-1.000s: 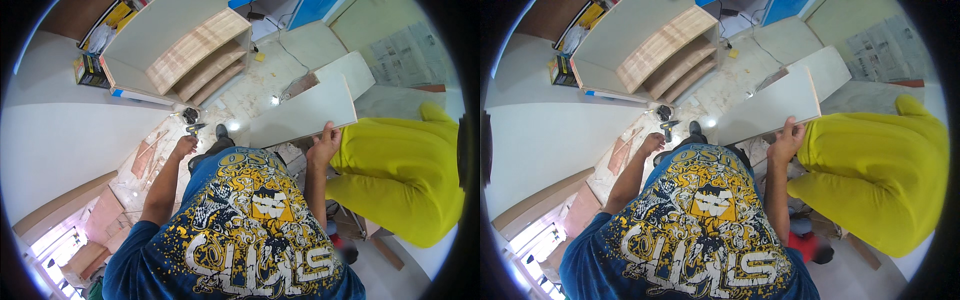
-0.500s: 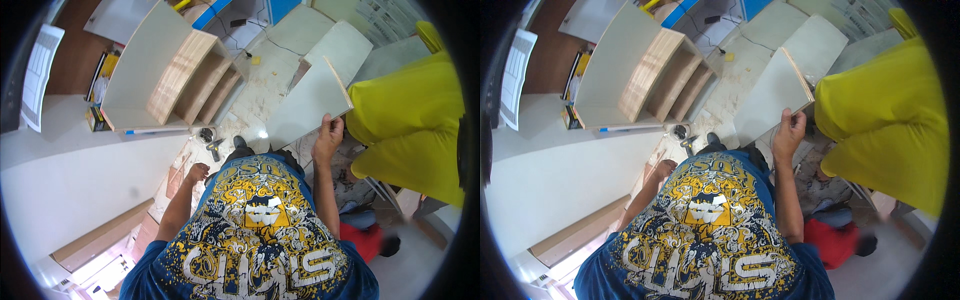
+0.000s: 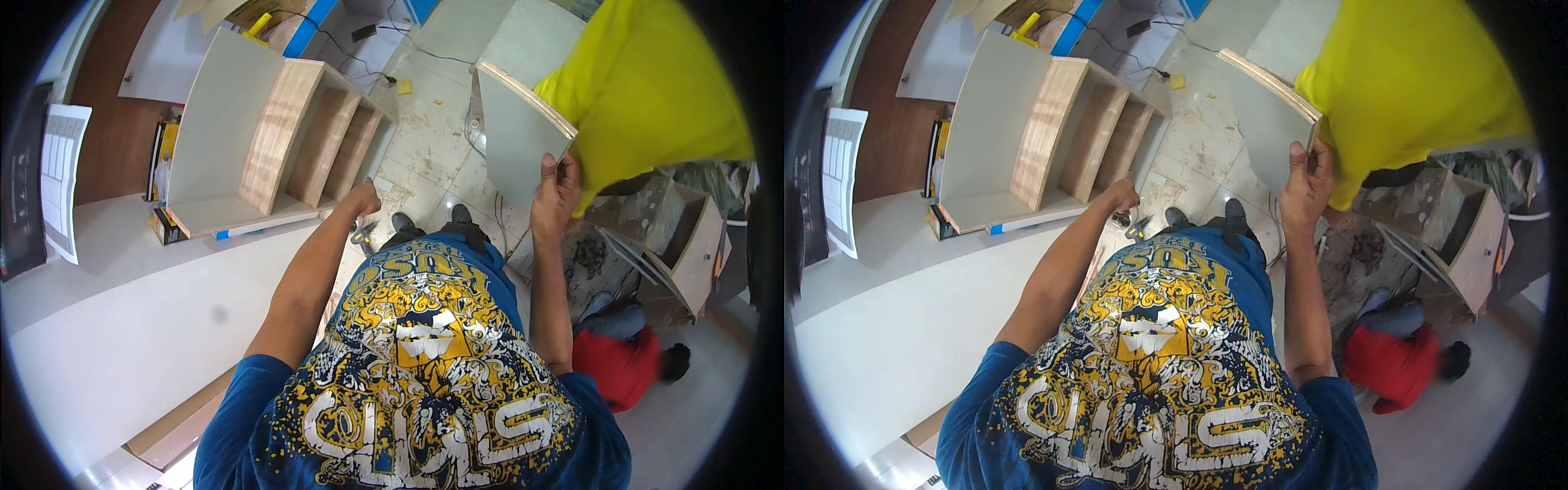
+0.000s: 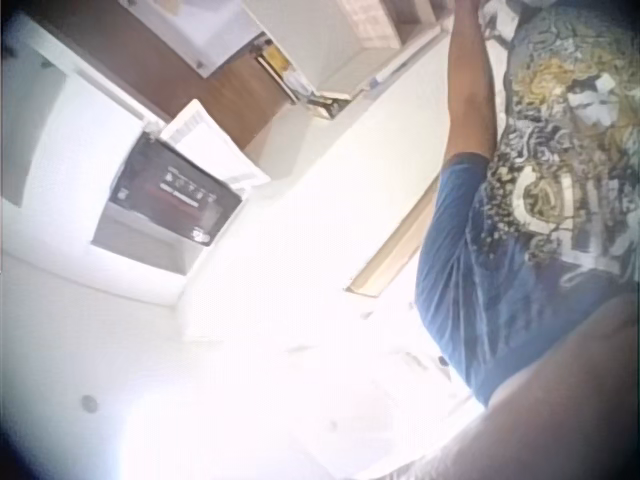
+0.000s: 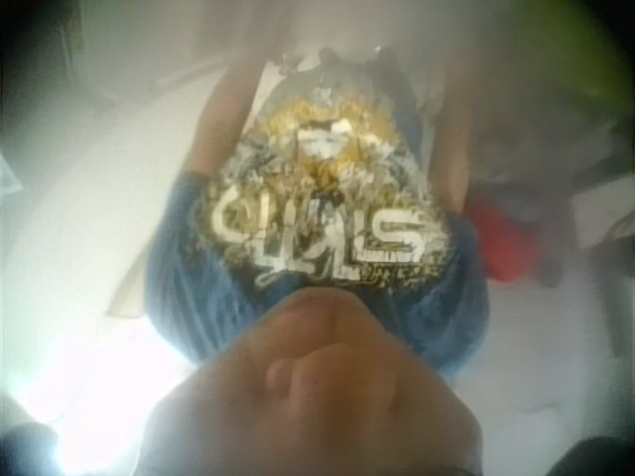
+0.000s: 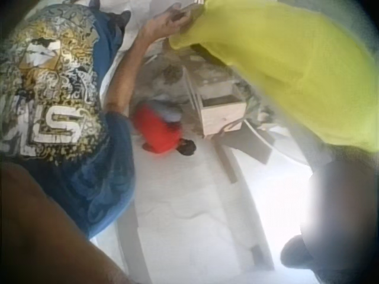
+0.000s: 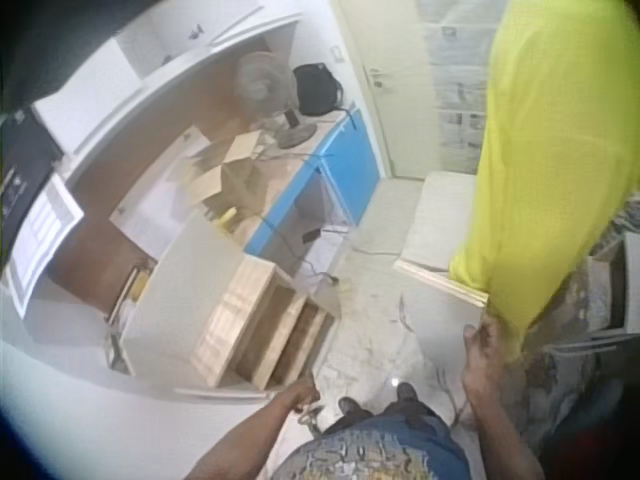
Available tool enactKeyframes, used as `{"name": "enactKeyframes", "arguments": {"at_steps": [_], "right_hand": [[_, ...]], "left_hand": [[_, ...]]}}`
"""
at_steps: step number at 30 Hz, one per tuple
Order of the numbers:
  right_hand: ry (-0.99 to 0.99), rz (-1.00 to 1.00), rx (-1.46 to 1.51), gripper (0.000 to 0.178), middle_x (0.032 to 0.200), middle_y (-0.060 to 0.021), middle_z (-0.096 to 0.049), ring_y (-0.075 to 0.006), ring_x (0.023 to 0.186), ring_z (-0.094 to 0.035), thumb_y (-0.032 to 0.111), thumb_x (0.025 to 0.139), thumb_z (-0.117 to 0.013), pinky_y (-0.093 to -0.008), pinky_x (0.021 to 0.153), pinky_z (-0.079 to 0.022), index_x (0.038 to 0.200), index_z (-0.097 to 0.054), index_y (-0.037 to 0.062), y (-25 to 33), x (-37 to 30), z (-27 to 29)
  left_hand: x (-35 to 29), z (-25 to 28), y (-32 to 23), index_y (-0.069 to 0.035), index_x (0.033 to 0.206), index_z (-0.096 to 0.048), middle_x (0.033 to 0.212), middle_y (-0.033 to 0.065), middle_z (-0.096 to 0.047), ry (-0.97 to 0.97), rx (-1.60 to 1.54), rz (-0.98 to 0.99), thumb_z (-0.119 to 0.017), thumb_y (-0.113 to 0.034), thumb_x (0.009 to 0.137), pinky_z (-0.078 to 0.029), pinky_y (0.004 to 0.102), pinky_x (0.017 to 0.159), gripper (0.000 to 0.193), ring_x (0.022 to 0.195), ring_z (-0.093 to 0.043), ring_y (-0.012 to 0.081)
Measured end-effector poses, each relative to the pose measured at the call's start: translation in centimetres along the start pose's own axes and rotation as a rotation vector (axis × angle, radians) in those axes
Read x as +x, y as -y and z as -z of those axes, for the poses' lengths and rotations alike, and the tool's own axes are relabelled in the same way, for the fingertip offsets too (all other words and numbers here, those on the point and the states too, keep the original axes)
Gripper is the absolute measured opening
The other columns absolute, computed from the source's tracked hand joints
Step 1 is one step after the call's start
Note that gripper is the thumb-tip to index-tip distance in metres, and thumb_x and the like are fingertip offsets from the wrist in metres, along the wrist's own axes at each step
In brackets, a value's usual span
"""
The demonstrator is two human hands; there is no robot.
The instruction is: The person assembles a wooden cabinet by fitting white panels into a curved frame. They use a hammer to secure the pieces and a power drill to fasten them. The person works with another individual who assists with holding and positioning the panels.
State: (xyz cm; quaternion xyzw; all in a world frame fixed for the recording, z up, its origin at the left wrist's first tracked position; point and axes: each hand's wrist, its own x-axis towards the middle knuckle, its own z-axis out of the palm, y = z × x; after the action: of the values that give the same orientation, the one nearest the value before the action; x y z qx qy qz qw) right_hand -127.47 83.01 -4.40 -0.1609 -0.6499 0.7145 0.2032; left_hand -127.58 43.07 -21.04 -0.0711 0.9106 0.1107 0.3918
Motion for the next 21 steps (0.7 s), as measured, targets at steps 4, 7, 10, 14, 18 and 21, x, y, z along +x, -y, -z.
{"name": "enactKeyframes", "arguments": {"at_steps": [4,7,10,14,18,21], "right_hand": [[-0.005,0.021,-0.011,0.026,0.099,-0.0030,-0.063,-0.0106,0.090,-0.057,0.022,0.099,-0.065,-0.0257,0.084,-0.046,0.110,-0.062,-0.0013,-0.8,-0.1,1.6],[0.028,-0.013,-0.124,0.023,0.098,-0.0032,-0.063,-0.0105,0.089,-0.057,0.020,0.100,-0.064,-0.0259,0.083,-0.046,0.110,-0.062,-0.0003,-1.9,-0.8,2.5],[0.079,-0.068,-0.131,0.023,0.096,-0.0033,-0.063,-0.0102,0.088,-0.057,0.021,0.100,-0.063,-0.0255,0.082,-0.046,0.109,-0.061,0.0003,-1.8,-2.0,2.4],[0.141,-0.104,-0.077,0.024,0.096,-0.0039,-0.064,-0.0090,0.087,-0.056,0.024,0.100,-0.063,-0.0251,0.081,-0.045,0.108,-0.062,0.0011,-1.3,-3.3,1.3],[0.213,0.051,-0.349,0.025,0.090,-0.0021,-0.059,-0.0105,0.080,-0.053,0.024,0.098,-0.065,-0.0263,0.075,-0.044,0.107,-0.060,0.0011,-4.6,-3.8,1.3],[0.228,-0.123,-0.269,0.026,0.088,-0.0021,-0.057,-0.0114,0.080,-0.051,0.025,0.096,-0.067,-0.0276,0.074,-0.043,0.103,-0.060,0.0013,-3.2,-4.2,0.4]], "left_hand": [[-0.7,2.0,-3.9,0.014,0.122,-0.040,0.085,0.0329,-0.067,0.027,-0.014,0.068,-0.059,-0.003,0.076,-0.057,0.0441,0.058,0.052,0.065,-0.071,0.0353],[-2.1,2.8,-4.5,0.014,0.129,-0.036,0.089,0.0320,-0.068,0.046,-0.035,0.091,-0.055,-0.004,0.078,-0.057,0.0432,0.056,0.058,0.064,-0.071,0.0344],[-2.8,3.3,-4.4,0.016,0.145,-0.018,0.099,0.0312,-0.069,0.120,0.004,0.127,-0.050,-0.003,0.074,-0.057,0.0428,0.062,0.080,0.071,-0.072,0.0338],[-2.4,3.6,-4.1,0.016,0.151,-0.010,0.105,0.0302,-0.069,0.151,0.025,0.117,-0.048,0.000,0.069,-0.056,0.0426,0.065,0.092,0.074,-0.072,0.0320],[-0.1,1.1,-0.5,0.016,0.149,-0.021,0.110,0.0317,-0.068,0.045,0.021,0.036,-0.050,-0.003,0.070,-0.057,0.0442,0.073,0.086,0.088,-0.072,0.0362],[0.8,-1.0,-1.5,0.015,0.140,-0.036,0.112,0.0327,-0.066,0.053,-0.079,0.088,-0.055,-0.010,0.073,-0.056,0.0459,0.079,0.073,0.096,-0.070,0.0386]]}}
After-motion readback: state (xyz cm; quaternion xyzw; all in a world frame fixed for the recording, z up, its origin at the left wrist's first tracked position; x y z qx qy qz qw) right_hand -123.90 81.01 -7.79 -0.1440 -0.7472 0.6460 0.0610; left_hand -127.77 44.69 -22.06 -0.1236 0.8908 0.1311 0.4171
